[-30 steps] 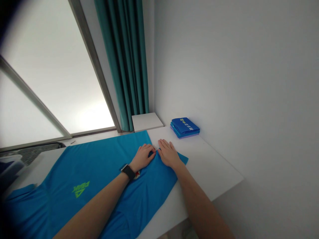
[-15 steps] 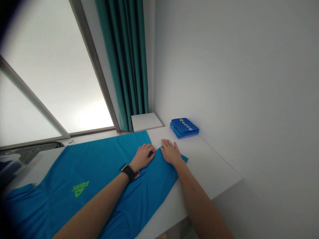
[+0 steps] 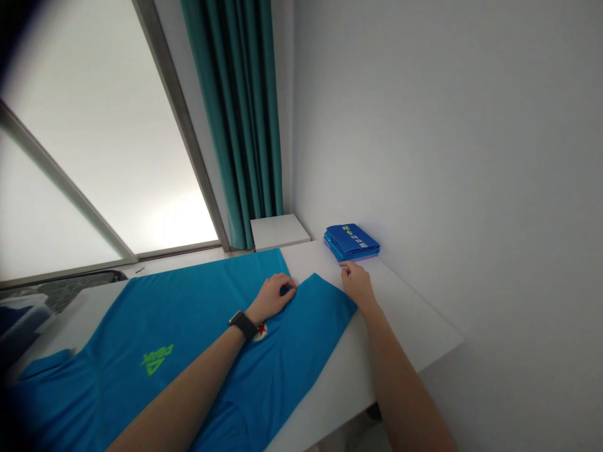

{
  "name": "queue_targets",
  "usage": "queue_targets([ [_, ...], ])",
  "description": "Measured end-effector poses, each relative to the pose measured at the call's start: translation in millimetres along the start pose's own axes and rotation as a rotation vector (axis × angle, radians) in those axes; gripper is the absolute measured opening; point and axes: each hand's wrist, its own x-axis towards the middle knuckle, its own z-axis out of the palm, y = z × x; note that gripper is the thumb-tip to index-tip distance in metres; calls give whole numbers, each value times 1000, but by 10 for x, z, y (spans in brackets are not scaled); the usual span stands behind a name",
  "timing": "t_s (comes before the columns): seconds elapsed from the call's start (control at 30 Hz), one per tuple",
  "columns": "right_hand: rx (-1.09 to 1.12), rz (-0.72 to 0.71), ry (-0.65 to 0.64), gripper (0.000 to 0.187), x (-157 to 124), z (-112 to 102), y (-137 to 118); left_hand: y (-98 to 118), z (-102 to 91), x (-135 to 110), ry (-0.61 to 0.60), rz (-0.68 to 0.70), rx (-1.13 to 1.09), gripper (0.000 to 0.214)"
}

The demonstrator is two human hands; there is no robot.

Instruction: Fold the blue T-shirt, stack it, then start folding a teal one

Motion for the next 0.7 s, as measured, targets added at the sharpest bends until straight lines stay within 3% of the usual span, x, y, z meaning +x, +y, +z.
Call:
queue_targets([
  [0.23,31,-97,-48,32,-385,-130,140,-12,19,-1,-3,16,21,13],
  [0.4,-31,-98,-3,27,-649,-240,290,-10,30,5,-5,27,36,13],
  [0.7,-247,-15,64,24,-765,-282,97,-13,22,18,-13,42,41,14],
])
